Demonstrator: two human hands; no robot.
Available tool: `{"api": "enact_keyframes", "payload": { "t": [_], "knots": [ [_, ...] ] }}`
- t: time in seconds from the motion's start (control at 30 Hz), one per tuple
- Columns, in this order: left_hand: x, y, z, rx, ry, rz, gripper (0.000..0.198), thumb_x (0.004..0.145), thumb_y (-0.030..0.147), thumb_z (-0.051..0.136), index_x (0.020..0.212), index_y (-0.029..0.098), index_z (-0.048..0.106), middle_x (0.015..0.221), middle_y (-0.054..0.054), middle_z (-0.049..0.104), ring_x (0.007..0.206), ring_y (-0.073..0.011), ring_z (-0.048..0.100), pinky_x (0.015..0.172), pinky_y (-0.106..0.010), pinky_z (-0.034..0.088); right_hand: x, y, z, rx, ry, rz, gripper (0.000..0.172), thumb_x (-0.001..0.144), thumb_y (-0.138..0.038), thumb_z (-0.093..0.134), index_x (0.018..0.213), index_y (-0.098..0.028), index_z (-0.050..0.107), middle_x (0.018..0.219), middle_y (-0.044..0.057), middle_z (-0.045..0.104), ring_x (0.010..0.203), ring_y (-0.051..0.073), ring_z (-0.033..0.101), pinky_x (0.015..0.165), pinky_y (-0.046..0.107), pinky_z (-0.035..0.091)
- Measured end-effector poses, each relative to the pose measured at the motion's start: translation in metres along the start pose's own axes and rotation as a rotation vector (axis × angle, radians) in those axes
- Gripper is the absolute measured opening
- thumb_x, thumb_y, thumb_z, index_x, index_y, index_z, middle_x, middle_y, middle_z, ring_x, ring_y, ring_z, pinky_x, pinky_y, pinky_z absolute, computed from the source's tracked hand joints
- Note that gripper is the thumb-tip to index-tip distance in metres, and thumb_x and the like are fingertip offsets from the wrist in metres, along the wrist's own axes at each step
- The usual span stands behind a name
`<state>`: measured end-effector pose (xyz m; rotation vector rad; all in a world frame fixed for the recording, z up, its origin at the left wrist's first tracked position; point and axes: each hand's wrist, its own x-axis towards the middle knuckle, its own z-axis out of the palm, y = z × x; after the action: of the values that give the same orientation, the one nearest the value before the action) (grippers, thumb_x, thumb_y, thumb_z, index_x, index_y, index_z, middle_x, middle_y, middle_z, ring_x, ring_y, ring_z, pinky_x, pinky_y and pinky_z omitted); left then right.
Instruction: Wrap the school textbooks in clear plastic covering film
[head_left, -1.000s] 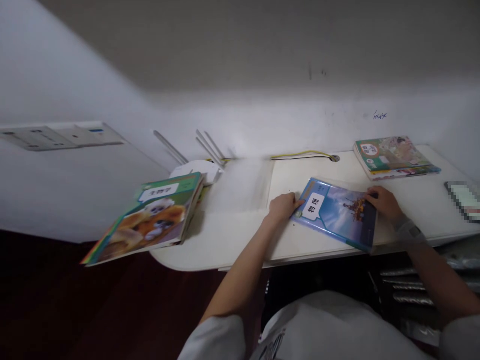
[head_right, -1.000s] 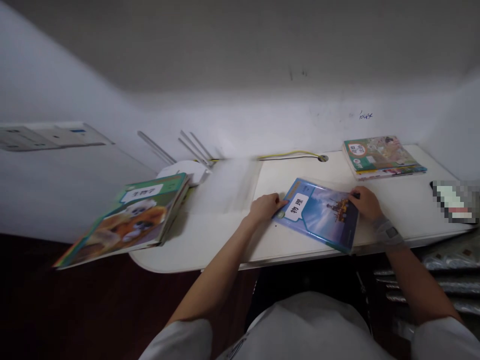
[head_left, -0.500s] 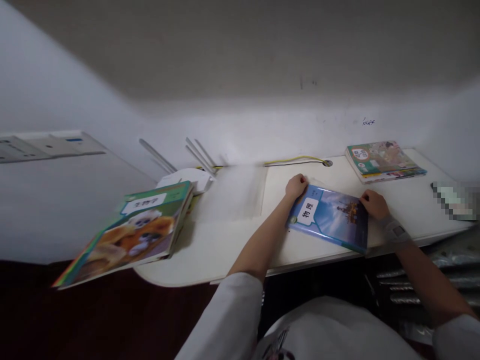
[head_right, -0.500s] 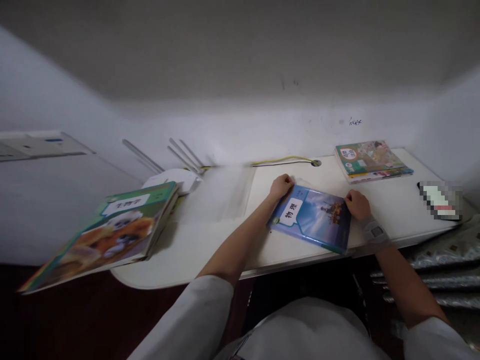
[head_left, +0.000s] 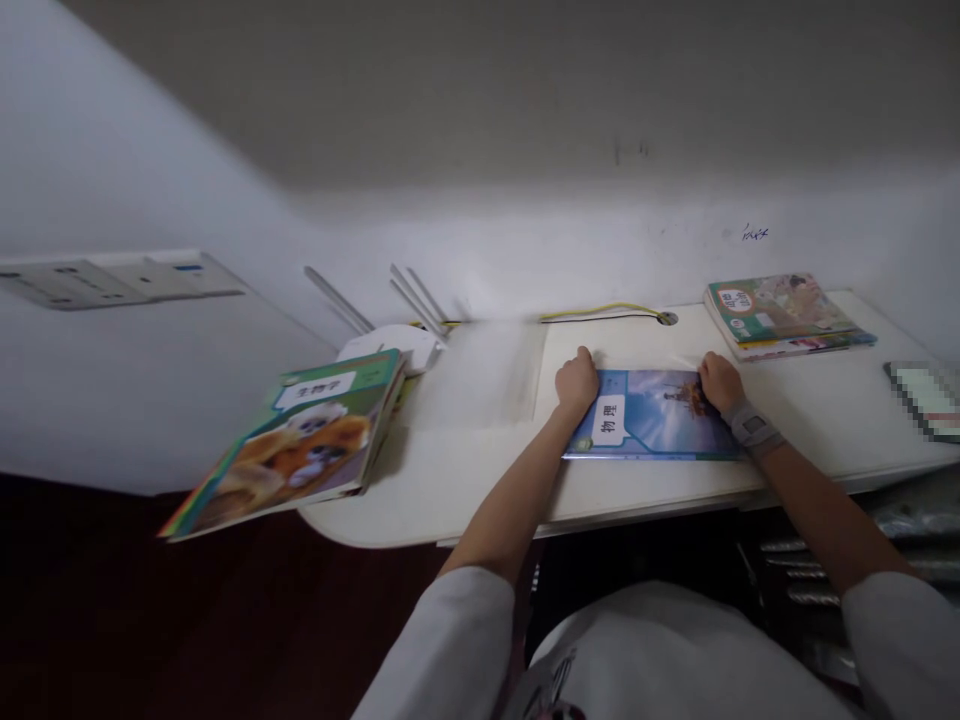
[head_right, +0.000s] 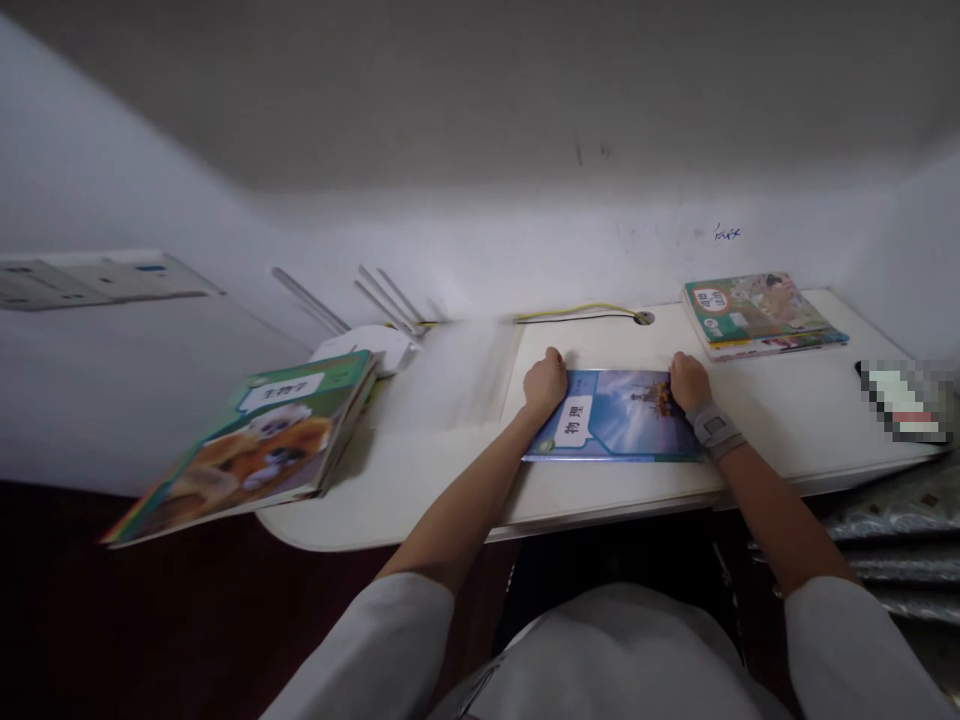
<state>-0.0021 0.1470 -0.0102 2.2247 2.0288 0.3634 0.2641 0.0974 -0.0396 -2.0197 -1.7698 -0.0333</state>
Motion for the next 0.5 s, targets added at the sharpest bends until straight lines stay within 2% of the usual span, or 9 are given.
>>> {"api": "enact_keyframes", "payload": {
  "t": [0.17, 0.3, 0.4, 0.5],
  "knots": [
    [-0.007, -0.005, -0.002, 0.026, -0.022, 0.005, 0.029, 0.093, 0.025, 0.03, 0.119, 0.017, 0.039, 0.098, -0.014, 0.066, 0.093, -0.0254, 0.063, 0.074, -0.034, 0.044, -0.001, 0.003, 0.001, 0.056, 0.023, -0.027, 0.026, 0.079, -0.013, 0.037, 0.1, -0.015, 0.053, 0.091, 0.012, 0.064, 0.085, 0.022, 0.057, 0.076, 0.032, 0.041],
    [-0.013, -0.001, -0.012, 0.064, -0.034, 0.065, 0.032, 0.093, 0.021, 0.028, 0.123, 0.015, 0.04, 0.105, -0.016, 0.064, 0.103, -0.026, 0.059, 0.083, -0.037, 0.043, 0.0, 0.008, -0.002, 0.103, 0.027, -0.051, 0.039, 0.076, -0.013, 0.04, 0.113, -0.016, 0.051, 0.087, 0.009, 0.065, 0.083, 0.022, 0.058, 0.077, 0.032, 0.043],
    [-0.028, 0.014, -0.022, 0.092, -0.026, 0.15, 0.038, 0.093, 0.021, 0.031, 0.13, 0.017, 0.039, 0.131, -0.017, 0.05, 0.123, -0.0282, 0.044, 0.098, -0.044, 0.034, 0.0, 0.01, -0.003, 0.126, 0.034, -0.071, 0.043, 0.075, -0.011, 0.038, 0.117, -0.014, 0.051, 0.091, 0.01, 0.065, 0.087, 0.022, 0.058, 0.082, 0.034, 0.044],
    [-0.057, 0.037, -0.026, 0.123, -0.075, 0.314, 0.049, 0.094, 0.038, 0.032, 0.138, 0.017, 0.034, 0.148, -0.016, 0.03, 0.136, -0.034, 0.023, 0.107, -0.055, 0.02, -0.001, 0.009, -0.002, 0.14, 0.043, -0.085, 0.043, 0.077, -0.01, 0.035, 0.116, -0.011, 0.052, 0.099, 0.014, 0.063, 0.094, 0.024, 0.056, 0.088, 0.036, 0.043]
  ]
}}
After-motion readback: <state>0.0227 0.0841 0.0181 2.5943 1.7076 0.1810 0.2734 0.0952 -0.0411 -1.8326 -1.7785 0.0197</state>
